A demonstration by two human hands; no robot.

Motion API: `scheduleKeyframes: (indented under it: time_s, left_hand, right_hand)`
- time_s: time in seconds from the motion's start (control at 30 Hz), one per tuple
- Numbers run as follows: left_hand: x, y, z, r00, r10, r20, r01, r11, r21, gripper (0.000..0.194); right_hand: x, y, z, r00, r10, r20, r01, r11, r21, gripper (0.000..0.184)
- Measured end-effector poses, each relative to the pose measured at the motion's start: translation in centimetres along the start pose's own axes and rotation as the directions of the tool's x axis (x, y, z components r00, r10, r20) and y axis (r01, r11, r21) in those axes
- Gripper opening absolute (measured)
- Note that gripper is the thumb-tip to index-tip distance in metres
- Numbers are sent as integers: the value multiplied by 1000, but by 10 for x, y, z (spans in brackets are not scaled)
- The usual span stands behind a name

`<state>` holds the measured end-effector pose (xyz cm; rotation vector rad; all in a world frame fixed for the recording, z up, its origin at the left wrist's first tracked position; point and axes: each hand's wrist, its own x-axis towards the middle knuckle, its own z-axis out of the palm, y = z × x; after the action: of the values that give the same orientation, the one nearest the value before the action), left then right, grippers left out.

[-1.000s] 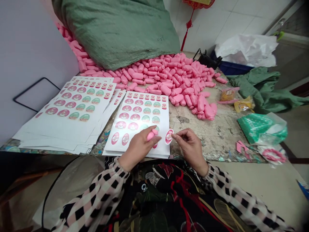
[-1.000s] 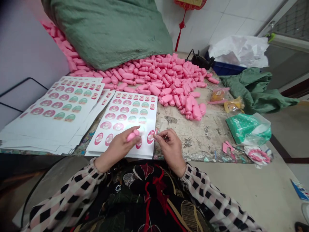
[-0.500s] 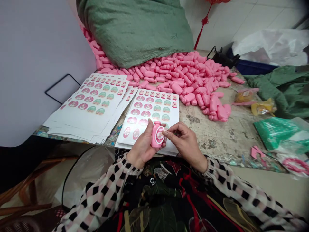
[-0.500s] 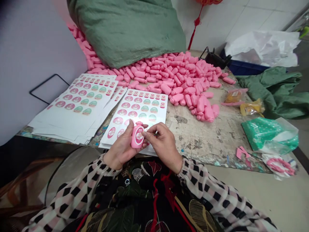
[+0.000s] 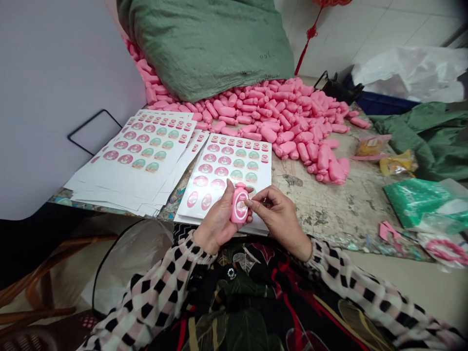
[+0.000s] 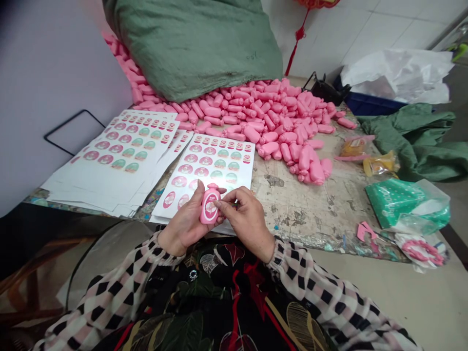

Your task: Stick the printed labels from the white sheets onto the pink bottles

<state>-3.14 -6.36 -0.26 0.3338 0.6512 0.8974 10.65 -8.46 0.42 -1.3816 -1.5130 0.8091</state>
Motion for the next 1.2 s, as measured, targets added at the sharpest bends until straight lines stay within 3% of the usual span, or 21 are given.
scheduleKeyframes:
  time_s: [0.1,0.23,0.3,0.4,0.53,0.6,0.7,0.8,0.9,1.0,1.1,1.2]
  left_hand:
    - [-3,1,1,999,-7,37,5,999,37,50]
    - [-10,5,-2,991,-65,116,36,970,240,43]
    - [-14,7,-4,981,-131,146,77,943,325,53]
    - [-16,8,-6,970,-190,150,122,919,374,44]
    - [-18,9,-2,960,-245,135,183,916,358,32]
    - [-18,7,1,956,-253,145,195,925,327,26]
    - [-17,0,4,934,-302,189,222,909,352,21]
    - [-16,-9,3,916,-353,189,239,862,448,24]
    - [-16,-13,2,934,-300,194,169,849,501,24]
    - [-22,-5,2,963,-212,165,93,838,537,32]
    - [-39,9,-6,993,-110,49,64,825,561,44]
    - [-66,22,-37,988,24,-153,72,808,585,52]
  right_hand:
    - [0,2,1,1000,17,3,-17,1000,24,18]
    - [-1,5,-1,1000,-10,20,10,1000,-26,19]
    - [0,9,-6,996,-49,75,54,996,-68,17]
    - [9,19,-21,986,-89,137,107,986,-129,14]
    - [20,30,-35,999,20,-26,-22,994,-109,19]
    - [18,27,-32,997,69,-34,-71,996,-56,32]
    - [6,16,-16,994,87,66,-90,995,32,53]
    - [-4,8,1,984,125,126,-143,979,147,38]
    - [-3,13,5,983,108,146,-132,976,172,32]
    - [9,29,-13,985,14,171,-16,1000,13,35]
    - [32,52,-55,992,-69,109,103,933,-345,36]
    - [56,75,-111,976,-82,-201,-69,759,-647,53]
